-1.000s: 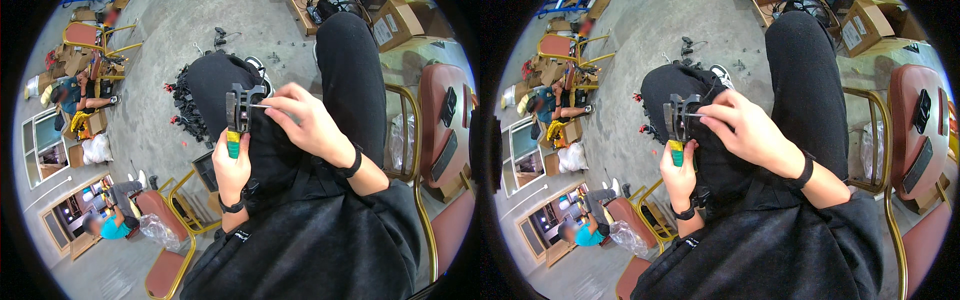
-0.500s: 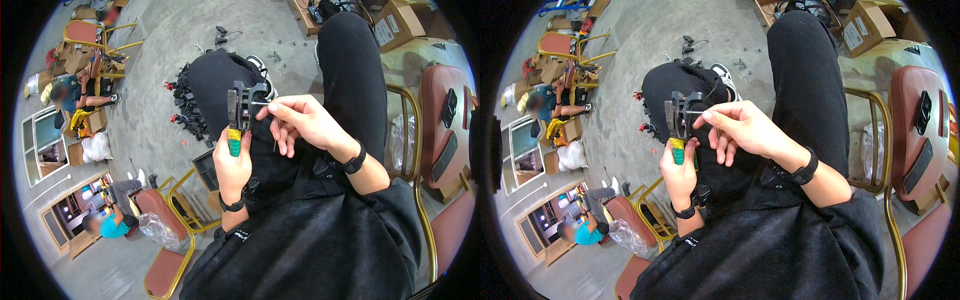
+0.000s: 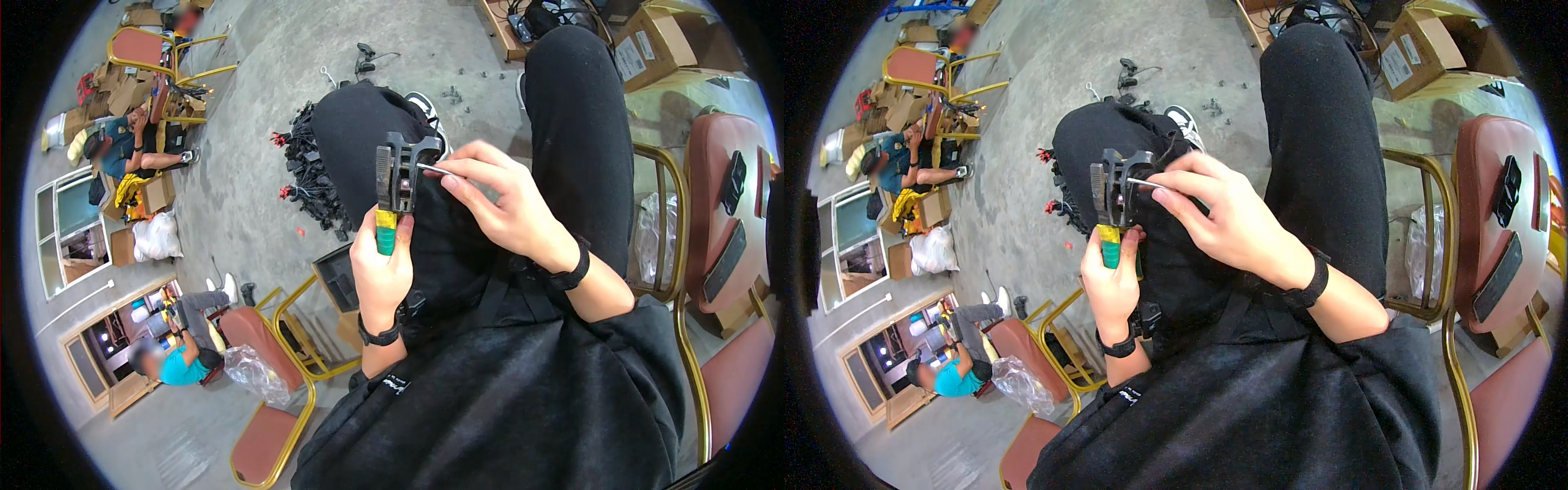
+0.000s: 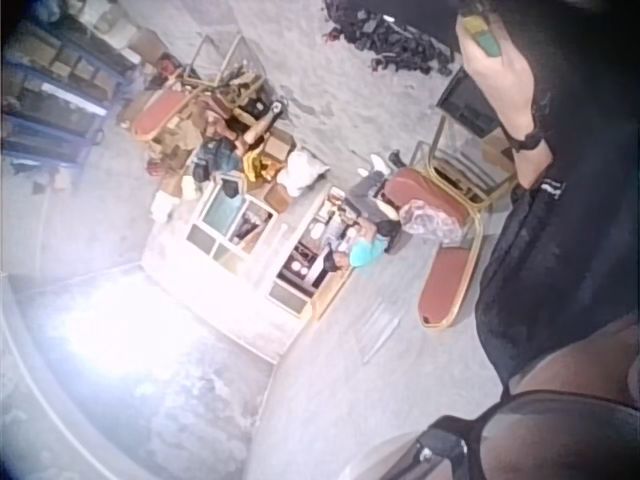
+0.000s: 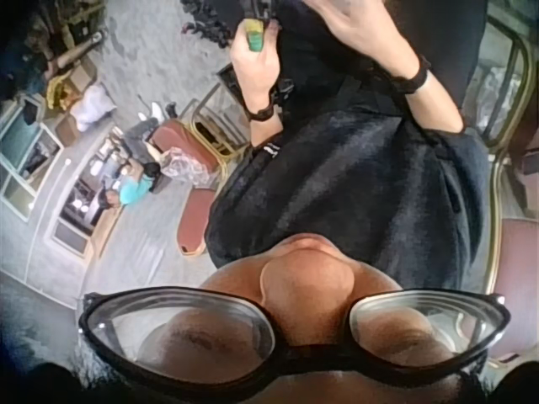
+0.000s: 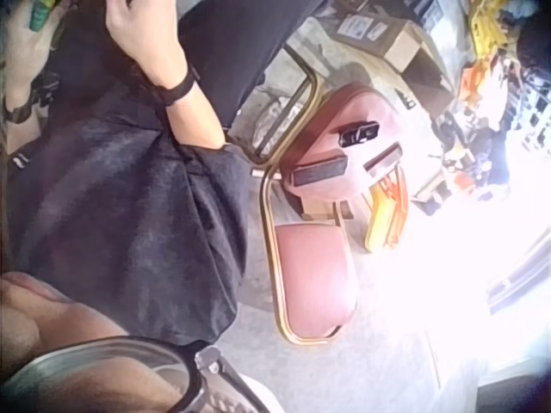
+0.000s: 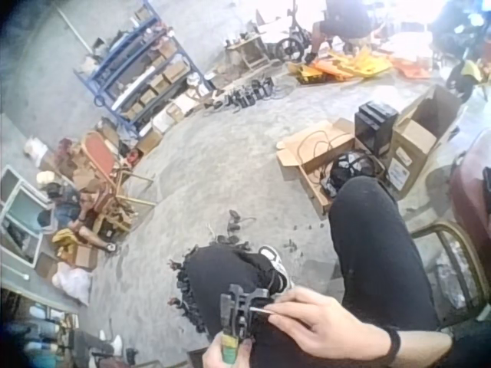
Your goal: The person is using pliers and other small tools to assemble or modify small black components, possibly electrical or mechanical parts.
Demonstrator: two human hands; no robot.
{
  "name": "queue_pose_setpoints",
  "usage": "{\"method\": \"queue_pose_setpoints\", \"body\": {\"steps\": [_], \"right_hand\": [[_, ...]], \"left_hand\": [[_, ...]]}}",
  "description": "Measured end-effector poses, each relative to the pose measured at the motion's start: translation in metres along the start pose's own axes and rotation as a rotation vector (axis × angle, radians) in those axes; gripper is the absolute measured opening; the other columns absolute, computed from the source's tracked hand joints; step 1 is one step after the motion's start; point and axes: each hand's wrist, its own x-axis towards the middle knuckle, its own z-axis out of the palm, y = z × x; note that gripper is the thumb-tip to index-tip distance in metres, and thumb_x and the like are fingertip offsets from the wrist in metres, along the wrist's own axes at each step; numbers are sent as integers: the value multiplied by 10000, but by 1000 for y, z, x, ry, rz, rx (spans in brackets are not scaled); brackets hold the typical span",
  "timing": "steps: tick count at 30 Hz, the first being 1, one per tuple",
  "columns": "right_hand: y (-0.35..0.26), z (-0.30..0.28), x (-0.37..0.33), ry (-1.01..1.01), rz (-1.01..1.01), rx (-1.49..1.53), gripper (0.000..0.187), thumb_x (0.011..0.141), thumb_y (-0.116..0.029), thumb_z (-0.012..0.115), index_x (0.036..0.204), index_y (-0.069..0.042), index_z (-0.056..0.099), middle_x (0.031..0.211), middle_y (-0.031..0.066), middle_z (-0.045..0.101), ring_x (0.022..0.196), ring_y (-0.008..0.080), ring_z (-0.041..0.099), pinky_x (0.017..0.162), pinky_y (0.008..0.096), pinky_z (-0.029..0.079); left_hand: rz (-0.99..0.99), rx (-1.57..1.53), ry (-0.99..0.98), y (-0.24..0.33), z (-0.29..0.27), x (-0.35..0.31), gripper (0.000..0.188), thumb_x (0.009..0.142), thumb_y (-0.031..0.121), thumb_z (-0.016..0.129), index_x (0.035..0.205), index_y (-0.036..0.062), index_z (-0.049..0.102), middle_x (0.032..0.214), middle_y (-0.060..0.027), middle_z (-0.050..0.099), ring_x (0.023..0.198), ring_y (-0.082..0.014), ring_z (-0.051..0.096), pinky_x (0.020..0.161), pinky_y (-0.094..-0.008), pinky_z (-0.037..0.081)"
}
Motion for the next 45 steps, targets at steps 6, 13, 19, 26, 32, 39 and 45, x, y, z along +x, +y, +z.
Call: {"method": "queue_pose_setpoints", "body": {"steps": [6,13,19,26,32,39,45], "right_hand": [[0,-7,4,-213,509,708,347,1093,-294,539,1149,-6,723,721,38,666,562,84,614,558,215,488],[4,-12,4,-254,572,899,371,1101,-289,514,1151,26,704,674,58,664,465,120,618,447,228,469],[6,-18,8,-252,843,1203,393,1102,-279,509,1130,71,685,643,64,643,401,168,611,355,261,464],[-4,-9,3,-117,567,598,319,1083,-237,564,1169,41,692,678,32,657,503,146,646,493,248,544],[5,2,3,119,-211,-230,192,924,-40,723,1115,-52,740,1097,120,592,972,223,653,845,341,523],[10,4,2,-12,422,553,349,999,-122,692,1334,-51,623,826,-65,523,747,30,449,695,207,403],[18,15,2,-80,434,796,415,995,-137,712,1387,-33,624,877,-80,608,716,1,435,625,190,353]], "left_hand": [[-7,31,-4,4,1,-1,274,974,144,718,1182,-21,652,962,-166,724,874,-275,716,813,-357,541],[12,65,-4,9,3,-1,288,966,117,722,1203,-25,642,994,-187,722,901,-306,725,818,-366,543],[106,151,15,17,6,-4,274,969,90,697,1201,-34,620,1018,-200,689,916,-381,700,814,-397,543],[178,184,71,16,11,-2,251,1004,153,683,1182,-18,638,966,-169,714,858,-278,704,794,-362,536],[50,71,30,7,2,-3,209,1013,156,682,1113,-25,654,926,-116,739,850,-172,702,791,-313,535],[37,78,-20,6,-2,-3,296,970,126,714,1201,-42,640,1018,-200,716,908,-331,720,836,-371,545],[110,94,-29,10,-2,-5,292,964,110,711,1199,-48,639,1038,-214,708,925,-360,714,830,-383,549]]}}
